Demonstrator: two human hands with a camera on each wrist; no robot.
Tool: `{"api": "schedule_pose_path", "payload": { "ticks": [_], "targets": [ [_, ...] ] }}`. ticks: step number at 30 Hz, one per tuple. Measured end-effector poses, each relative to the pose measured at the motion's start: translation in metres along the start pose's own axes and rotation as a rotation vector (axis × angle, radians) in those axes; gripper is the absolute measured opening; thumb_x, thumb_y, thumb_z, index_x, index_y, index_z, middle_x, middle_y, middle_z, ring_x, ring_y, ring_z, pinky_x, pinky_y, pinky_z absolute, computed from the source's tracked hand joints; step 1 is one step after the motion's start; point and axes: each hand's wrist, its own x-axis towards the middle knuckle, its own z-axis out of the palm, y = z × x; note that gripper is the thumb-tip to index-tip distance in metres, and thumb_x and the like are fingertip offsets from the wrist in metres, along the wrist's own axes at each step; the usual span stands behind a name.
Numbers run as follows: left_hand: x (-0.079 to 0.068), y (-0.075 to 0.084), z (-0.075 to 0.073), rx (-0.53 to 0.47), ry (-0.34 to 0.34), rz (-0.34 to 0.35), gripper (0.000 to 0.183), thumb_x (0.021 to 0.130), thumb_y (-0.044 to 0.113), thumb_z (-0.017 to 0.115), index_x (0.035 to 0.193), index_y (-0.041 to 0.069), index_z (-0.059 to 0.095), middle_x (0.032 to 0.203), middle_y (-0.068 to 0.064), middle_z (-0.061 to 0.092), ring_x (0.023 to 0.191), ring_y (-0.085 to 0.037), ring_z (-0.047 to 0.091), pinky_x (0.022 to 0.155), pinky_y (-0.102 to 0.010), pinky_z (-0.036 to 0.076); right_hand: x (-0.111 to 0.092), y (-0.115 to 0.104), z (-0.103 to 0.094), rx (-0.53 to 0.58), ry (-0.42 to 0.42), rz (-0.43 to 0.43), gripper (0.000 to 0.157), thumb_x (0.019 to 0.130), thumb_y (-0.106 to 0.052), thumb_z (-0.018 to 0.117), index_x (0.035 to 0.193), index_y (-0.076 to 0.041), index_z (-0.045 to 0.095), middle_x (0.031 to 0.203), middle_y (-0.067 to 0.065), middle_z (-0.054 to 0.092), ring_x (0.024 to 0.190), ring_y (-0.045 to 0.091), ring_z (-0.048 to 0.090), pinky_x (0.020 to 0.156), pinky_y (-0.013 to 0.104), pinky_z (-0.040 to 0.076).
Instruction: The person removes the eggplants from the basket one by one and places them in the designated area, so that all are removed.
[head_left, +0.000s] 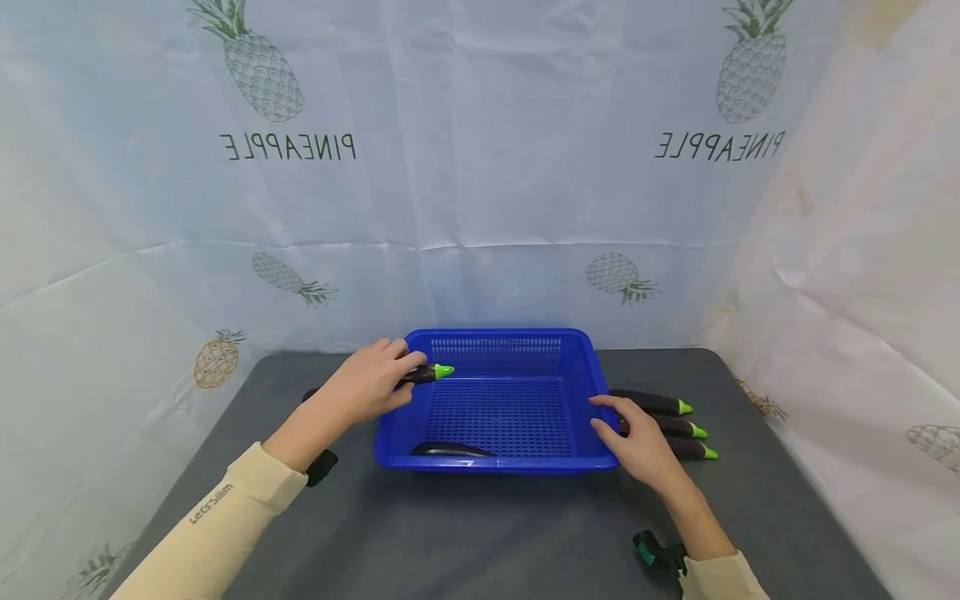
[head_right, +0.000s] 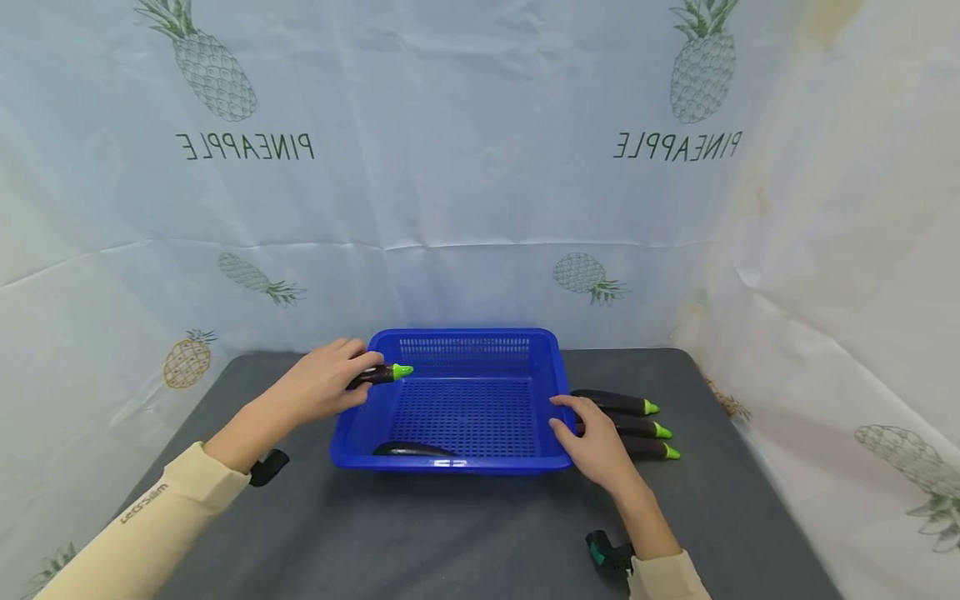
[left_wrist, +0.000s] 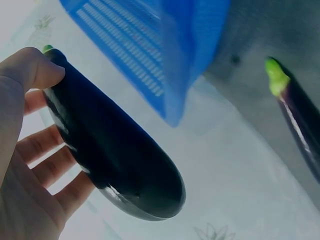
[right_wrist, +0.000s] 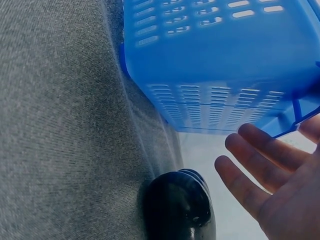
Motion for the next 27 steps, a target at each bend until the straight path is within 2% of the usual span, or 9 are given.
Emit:
{"api": "schedule_pose_path", "payload": {
  "ticks": [7,14,27],
  "targets": [
    [-0.017,-0.009,0.003,0.032,-0.004,-0.028,0.03,0.09,0.016,0.072,0.119,0.012,0.065,0.098,-0.006,0.056,0.081,-0.024,0.051,0.066,-0.039,0.047,0.001,-0.001,-0.001,0.0,-0.008,0.01,0.041,0.103,-0.026,0.062,0.139,-0.006,0.057,0.141,0.023,0.054,0.127,0.044,0.053,0.098,0.062,0.048],
    [-0.034,-0.021,0.009,0.018,0.032,-0.066,0.032,0.088,0.012,0.075,0.118,0.01,0.066,0.094,-0.007,0.057,0.078,-0.023,0.05,0.062,-0.038,0.045,0.0,0.0,-0.001,0.004,-0.007,0.005,0.041,0.103,-0.026,0.062,0.138,-0.006,0.057,0.14,0.023,0.055,0.126,0.043,0.054,0.097,0.062,0.048],
    [-0.07,-0.048,0.024,0.009,0.038,-0.173,0.034,0.085,0.01,0.078,0.117,0.01,0.065,0.095,-0.008,0.056,0.08,-0.027,0.054,0.063,-0.041,0.047,0.0,-0.002,-0.001,-0.003,-0.006,-0.001,0.041,0.103,-0.024,0.062,0.138,-0.004,0.057,0.139,0.024,0.056,0.125,0.043,0.054,0.097,0.061,0.048]
  ]
}}
